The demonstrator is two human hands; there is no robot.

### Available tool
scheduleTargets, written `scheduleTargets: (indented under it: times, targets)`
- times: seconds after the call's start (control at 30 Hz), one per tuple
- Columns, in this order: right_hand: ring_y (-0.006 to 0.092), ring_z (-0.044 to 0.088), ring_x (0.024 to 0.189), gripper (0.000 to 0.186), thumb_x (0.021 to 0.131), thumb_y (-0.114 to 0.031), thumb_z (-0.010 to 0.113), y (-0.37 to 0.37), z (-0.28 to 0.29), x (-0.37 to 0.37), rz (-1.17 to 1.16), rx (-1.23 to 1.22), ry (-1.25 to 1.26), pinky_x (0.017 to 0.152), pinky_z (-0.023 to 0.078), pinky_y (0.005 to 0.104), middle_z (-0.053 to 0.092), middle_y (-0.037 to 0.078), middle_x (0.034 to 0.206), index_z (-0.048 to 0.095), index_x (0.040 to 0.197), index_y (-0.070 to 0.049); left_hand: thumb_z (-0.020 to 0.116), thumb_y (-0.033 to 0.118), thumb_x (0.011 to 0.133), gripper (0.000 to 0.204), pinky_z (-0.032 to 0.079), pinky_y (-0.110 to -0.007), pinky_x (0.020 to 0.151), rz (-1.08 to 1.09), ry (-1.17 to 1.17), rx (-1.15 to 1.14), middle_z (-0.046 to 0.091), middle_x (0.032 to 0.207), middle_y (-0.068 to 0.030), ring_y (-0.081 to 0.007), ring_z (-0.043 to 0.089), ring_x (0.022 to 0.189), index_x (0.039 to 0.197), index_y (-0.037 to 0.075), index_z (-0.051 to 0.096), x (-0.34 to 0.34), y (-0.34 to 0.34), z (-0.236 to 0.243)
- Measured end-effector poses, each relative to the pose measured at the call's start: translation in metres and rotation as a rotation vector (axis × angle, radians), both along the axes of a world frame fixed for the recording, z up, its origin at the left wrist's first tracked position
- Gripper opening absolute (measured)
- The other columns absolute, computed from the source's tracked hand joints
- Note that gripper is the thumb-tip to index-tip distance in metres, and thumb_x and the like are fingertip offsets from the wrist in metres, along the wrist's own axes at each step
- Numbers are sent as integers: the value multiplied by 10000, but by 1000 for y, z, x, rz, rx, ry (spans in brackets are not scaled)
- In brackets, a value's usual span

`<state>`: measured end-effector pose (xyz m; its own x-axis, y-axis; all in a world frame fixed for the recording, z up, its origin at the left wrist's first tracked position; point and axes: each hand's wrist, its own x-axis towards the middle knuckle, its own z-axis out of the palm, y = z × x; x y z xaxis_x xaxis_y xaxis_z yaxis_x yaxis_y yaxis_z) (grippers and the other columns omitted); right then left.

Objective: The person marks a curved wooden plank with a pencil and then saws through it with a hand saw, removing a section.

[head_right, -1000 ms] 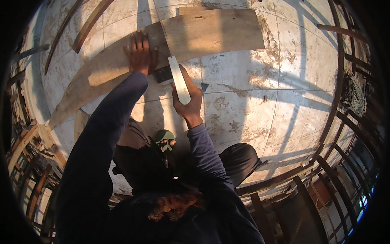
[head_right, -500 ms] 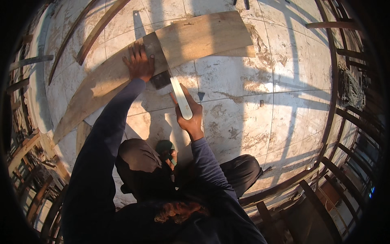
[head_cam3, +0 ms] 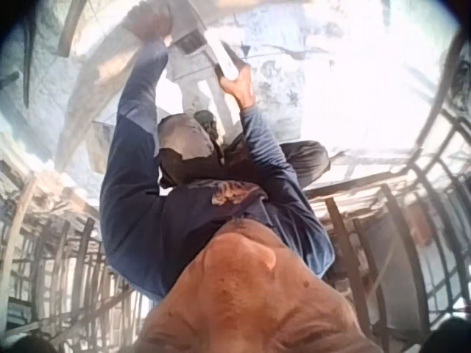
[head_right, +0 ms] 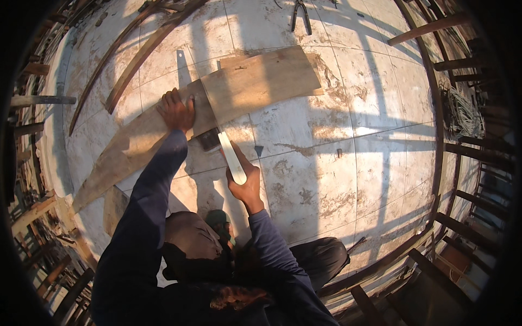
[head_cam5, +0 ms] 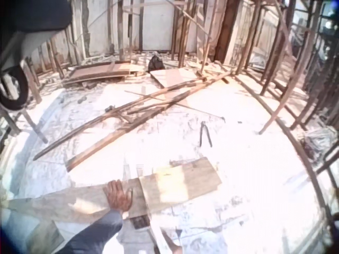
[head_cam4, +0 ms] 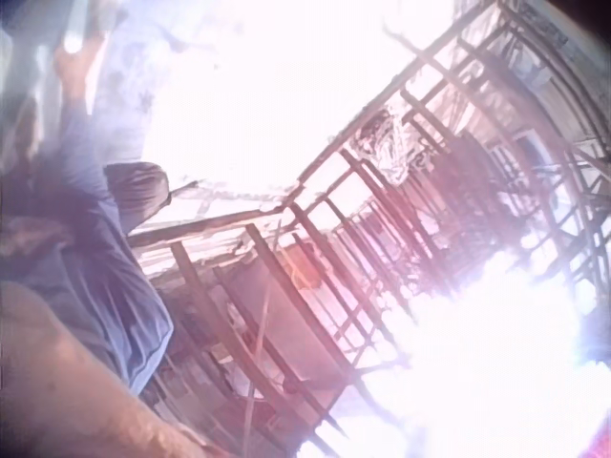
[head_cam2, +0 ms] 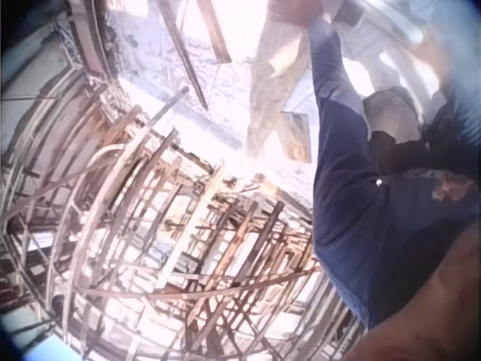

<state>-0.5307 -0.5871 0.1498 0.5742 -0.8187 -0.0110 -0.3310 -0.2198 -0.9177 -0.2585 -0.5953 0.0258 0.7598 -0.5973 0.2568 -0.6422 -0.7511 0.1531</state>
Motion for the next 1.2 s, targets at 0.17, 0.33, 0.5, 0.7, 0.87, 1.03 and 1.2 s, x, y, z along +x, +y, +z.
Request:
scheduleTargets:
  times: [0.17,0.33,0.5,0.7,0.87,1.03,1.2]
  targets:
    - [180,707,944,610,809,1,625,56,56,-50,-58,326,148,816,526,292,708,196,1115,528,1408,-58,537,430,936,563,219,-679,1101,25,79,71,458,1376,-170,-350,349,1374,1341,49,449,0,7,4]
    - [111,647,999,594,797,35,617,66,83,-81,-111,466,54,881,487,247,706,124,1162,526,1384,28,535,419,936,566,224,-693,1083,-17,73,57,453,1377,-178,-359,347,1370,1339,31,454,-2,1,10]
    - [188,709,791,550,798,19,593,-23,6,36,-5,-24,-89,727,532,281,723,175,1020,560,1346,-15,558,417,922,596,227,-705,1073,-48,54,34,455,1355,-189,-366,360,1349,1346,13,451,-1,-10,7]
    - [130,652,1000,541,841,18,613,78,93,-105,-67,451,85,889,503,275,707,112,1133,526,1373,50,570,421,917,594,242,-698,1069,-13,74,73,466,1322,-180,-368,376,1320,1327,5,461,7,6,13]
    - [99,606,801,455,842,-29,632,-8,25,3,-29,295,130,725,502,262,702,85,920,597,1294,14,574,416,914,586,236,-699,1067,-46,33,38,466,1308,-174,-352,379,1316,1320,10,460,-1,-12,12]
    - [111,624,894,499,831,10,611,28,33,-37,-41,380,147,809,496,253,706,112,1017,571,1328,30,555,422,927,578,234,-701,1066,-36,87,129,462,1308,-170,-348,377,1318,1324,13,455,-6,13,2]
    - [159,605,1154,567,810,69,564,58,79,-81,-24,406,90,988,438,276,663,150,1253,513,1374,81,548,423,932,585,230,-702,1068,-11,23,108,452,1327,-172,-345,368,1328,1334,10,446,10,10,14]
